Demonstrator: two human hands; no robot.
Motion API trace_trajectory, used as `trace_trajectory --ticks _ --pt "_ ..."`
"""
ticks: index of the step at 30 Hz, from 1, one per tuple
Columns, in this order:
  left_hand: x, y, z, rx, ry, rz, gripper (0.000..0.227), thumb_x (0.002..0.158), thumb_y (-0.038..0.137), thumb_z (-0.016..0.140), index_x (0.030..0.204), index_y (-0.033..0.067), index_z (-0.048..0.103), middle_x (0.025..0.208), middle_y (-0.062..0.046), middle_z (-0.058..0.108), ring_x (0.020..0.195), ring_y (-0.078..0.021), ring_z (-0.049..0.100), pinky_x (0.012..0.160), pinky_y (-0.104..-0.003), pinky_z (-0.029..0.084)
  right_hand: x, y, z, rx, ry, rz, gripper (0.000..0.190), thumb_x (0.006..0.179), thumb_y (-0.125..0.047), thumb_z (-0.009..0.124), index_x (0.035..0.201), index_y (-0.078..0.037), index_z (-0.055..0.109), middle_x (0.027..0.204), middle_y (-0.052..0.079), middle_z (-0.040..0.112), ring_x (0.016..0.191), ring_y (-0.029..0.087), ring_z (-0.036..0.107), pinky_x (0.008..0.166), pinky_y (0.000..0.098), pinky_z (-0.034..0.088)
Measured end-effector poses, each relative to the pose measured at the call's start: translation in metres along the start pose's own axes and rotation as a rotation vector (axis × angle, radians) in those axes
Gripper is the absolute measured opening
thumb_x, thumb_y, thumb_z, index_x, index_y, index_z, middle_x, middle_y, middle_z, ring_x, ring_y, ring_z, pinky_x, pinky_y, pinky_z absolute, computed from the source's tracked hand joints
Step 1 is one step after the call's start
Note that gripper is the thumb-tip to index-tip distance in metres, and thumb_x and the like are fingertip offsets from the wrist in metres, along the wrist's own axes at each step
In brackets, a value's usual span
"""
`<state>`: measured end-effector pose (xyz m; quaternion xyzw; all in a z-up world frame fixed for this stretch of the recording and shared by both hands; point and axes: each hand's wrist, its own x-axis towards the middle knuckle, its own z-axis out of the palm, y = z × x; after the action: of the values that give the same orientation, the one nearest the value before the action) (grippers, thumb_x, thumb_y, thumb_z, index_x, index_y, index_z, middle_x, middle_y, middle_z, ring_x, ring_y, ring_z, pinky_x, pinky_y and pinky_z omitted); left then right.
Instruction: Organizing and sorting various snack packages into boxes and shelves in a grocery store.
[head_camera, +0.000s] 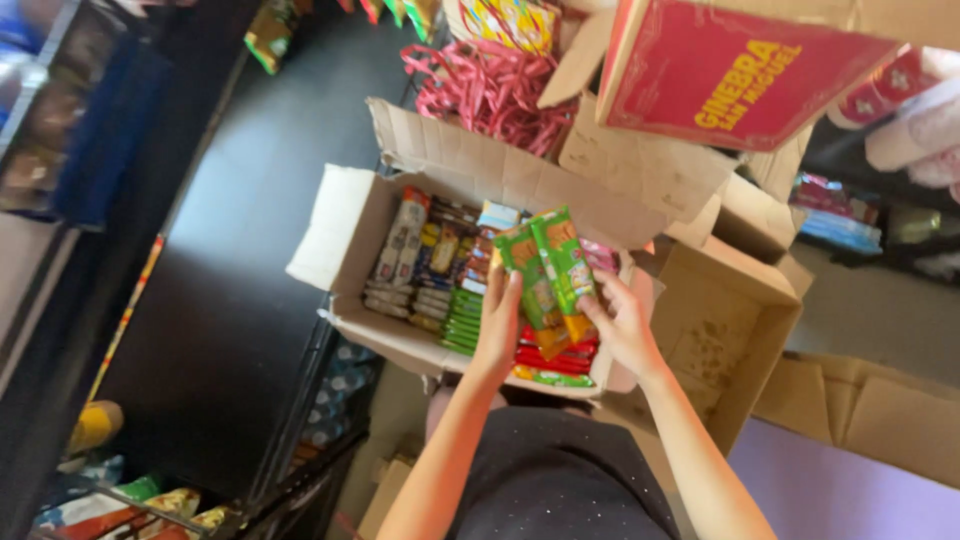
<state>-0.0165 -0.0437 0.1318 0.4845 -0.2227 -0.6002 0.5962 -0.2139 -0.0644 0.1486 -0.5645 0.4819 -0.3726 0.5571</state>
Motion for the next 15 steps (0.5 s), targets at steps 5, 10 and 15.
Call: trace_trajectory --ticks 5,10,15 --pt "-0.021 0.068 0.012 -0.218 -0.013 -0.056 0.059 0.103 0.029 0.052 0.156 0.0084 0.035 0.149 -0.007 0.051 0.132 -0.0165 0.052 0.106 -0.034 0.045 0.016 -0.035 0.028 0.104 -0.09 -0.08 0.035 0.1 -0.005 0.063 0.133 0.002 0.057 0.114 0.005 0.07 0.102 0.011 0.066 0.089 0.0273 0.055" --pt "-0.022 0.085 0.002 -0.048 0.036 0.169 0.057 0.101 0.021 0.062 0.151 0.0028 0.041 0.142 -0.012 0.06 0.128 -0.0171 0.058 0.105 -0.033 0.047 0.026 -0.058 0.05 0.106 -0.176 -0.105 0.029 0.097 -0.004 0.068 0.124 0.002 0.062 0.108 0.005 0.072 0.099 0.012 0.068 0.088 0.0275 0.057" --pt "-0.029 0.108 -0.006 0.026 0.076 0.308 0.056 0.094 0.014 0.071 0.143 0.0012 0.047 0.123 -0.011 0.069 0.11 -0.0177 0.067 0.092 -0.033 0.054 0.03 -0.064 0.072 -0.067 -0.159 -0.157 0.03 0.09 0.001 0.074 0.119 0.002 0.064 0.098 0.007 0.071 0.088 0.013 0.068 0.079 0.0278 0.055"
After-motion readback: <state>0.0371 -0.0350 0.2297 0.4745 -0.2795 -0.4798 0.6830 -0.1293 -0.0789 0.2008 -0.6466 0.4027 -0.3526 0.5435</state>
